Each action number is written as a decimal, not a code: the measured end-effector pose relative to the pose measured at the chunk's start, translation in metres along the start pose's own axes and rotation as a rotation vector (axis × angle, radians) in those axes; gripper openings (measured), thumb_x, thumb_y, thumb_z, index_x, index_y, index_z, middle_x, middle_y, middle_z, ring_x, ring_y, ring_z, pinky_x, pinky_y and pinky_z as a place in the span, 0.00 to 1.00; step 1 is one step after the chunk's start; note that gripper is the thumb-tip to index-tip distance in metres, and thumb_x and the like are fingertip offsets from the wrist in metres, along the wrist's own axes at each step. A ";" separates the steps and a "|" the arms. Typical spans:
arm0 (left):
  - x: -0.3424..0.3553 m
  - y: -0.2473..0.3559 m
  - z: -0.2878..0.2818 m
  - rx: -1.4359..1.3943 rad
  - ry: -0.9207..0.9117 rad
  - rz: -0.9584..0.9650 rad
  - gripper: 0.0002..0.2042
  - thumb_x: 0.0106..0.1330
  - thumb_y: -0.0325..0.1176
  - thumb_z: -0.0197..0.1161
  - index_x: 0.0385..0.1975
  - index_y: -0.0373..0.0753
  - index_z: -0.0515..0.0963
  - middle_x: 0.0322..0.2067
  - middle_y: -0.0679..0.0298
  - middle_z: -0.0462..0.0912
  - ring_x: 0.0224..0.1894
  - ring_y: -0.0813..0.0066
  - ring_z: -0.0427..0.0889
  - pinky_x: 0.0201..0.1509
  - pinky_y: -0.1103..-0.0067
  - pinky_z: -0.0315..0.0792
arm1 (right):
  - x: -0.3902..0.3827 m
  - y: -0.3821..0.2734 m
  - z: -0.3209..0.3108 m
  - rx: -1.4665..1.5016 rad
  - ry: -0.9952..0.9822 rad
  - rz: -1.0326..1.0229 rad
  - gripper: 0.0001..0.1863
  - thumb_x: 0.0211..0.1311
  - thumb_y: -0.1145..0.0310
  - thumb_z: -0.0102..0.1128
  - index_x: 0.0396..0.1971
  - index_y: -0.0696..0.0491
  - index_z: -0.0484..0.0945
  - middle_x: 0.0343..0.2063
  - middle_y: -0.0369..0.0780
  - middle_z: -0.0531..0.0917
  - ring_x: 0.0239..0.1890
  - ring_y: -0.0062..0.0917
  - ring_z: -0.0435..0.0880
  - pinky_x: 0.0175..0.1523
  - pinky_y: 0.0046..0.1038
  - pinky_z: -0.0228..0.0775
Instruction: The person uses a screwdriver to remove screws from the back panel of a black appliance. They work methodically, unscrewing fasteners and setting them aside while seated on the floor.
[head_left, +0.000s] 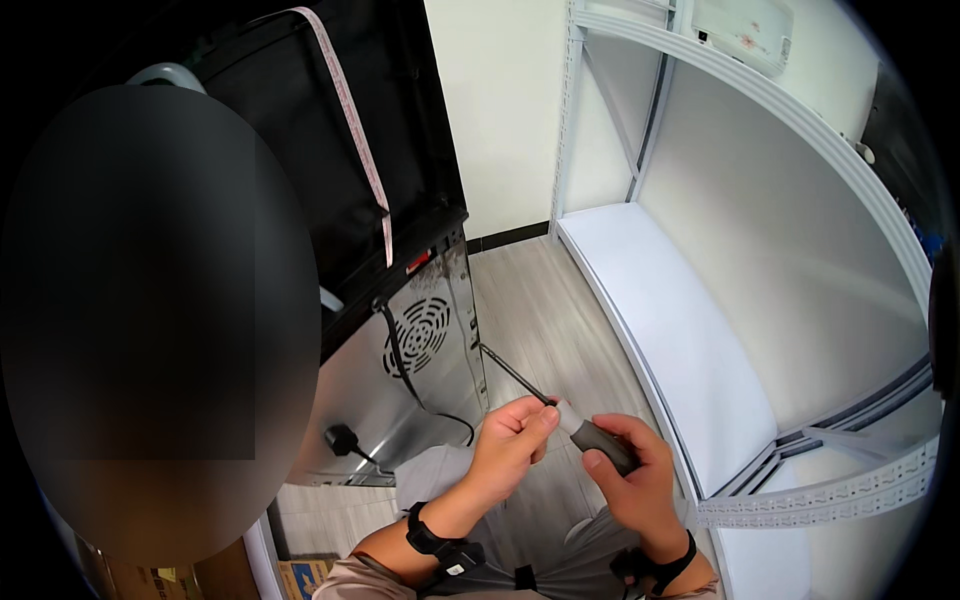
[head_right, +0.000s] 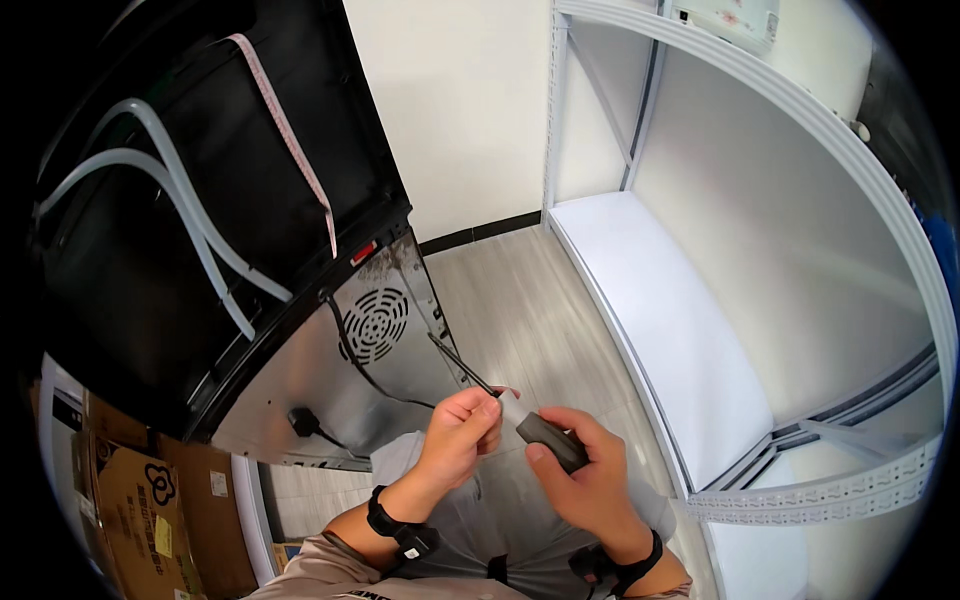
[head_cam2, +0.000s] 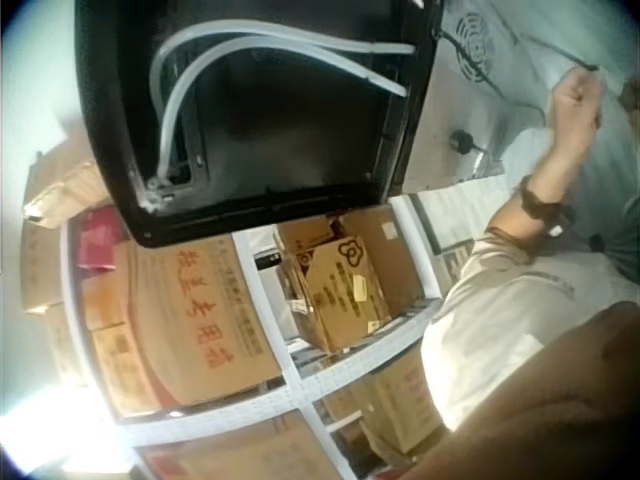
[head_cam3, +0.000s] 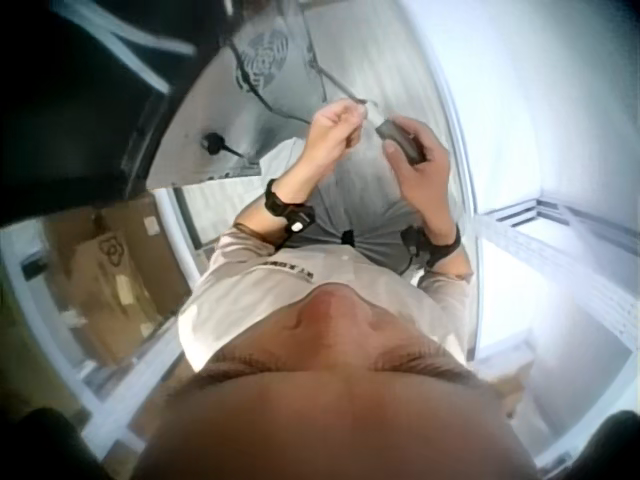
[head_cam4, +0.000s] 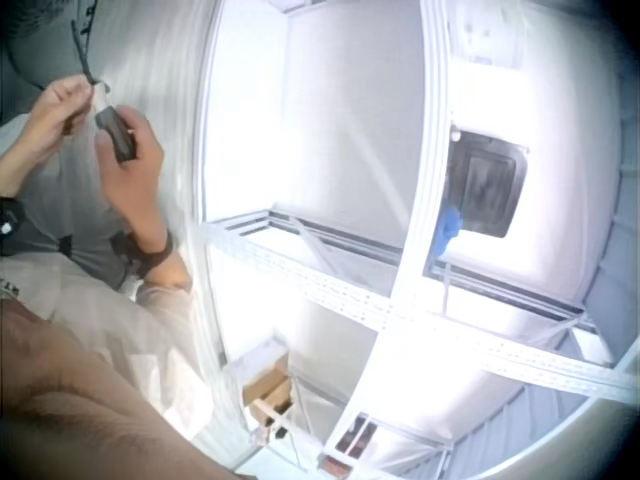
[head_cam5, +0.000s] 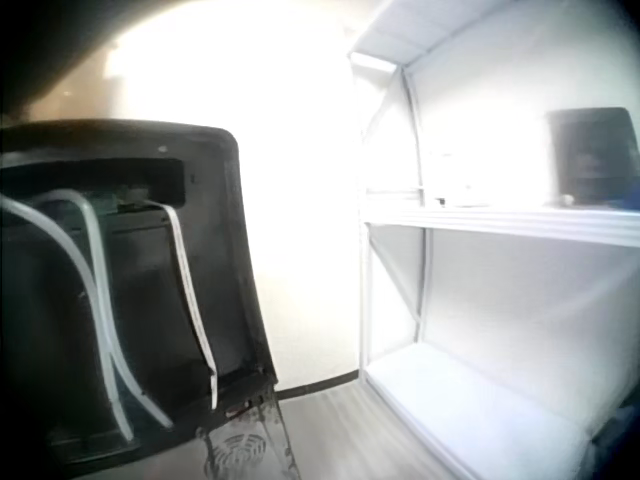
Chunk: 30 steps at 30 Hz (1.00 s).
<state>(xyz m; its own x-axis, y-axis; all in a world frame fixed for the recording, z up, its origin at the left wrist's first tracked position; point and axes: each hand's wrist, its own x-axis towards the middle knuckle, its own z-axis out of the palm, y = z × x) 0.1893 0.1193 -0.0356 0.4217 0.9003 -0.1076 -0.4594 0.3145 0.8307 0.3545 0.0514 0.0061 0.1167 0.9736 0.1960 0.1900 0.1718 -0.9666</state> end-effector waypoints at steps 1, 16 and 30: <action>0.008 0.002 0.001 -0.001 -0.022 0.018 0.12 0.73 0.40 0.57 0.41 0.36 0.78 0.15 0.78 0.61 0.16 0.89 0.54 0.20 0.85 0.48 | 0.007 -0.002 0.000 -0.012 0.015 -0.028 0.17 0.57 0.73 0.66 0.47 0.60 0.77 0.32 0.39 0.83 0.32 0.16 0.80 0.37 0.20 0.71; 0.045 0.023 0.000 -0.158 -0.046 0.101 0.14 0.74 0.42 0.53 0.43 0.36 0.76 0.17 0.78 0.54 0.19 0.87 0.52 0.22 0.85 0.49 | 0.042 -0.015 0.022 -0.086 0.109 -0.134 0.17 0.59 0.72 0.65 0.48 0.61 0.77 0.34 0.41 0.84 0.34 0.19 0.81 0.40 0.21 0.72; 0.049 0.038 0.004 -0.169 0.022 0.069 0.13 0.75 0.42 0.53 0.41 0.38 0.76 0.17 0.79 0.55 0.19 0.87 0.52 0.21 0.85 0.49 | 0.058 -0.021 0.025 -0.065 0.102 -0.094 0.16 0.61 0.71 0.65 0.47 0.62 0.79 0.31 0.40 0.85 0.31 0.17 0.79 0.37 0.20 0.71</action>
<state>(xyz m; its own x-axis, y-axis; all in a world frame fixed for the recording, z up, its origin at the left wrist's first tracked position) 0.1952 0.1741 -0.0071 0.3681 0.9274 -0.0671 -0.6123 0.2961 0.7331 0.3329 0.1079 0.0331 0.1928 0.9329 0.3041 0.2673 0.2483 -0.9311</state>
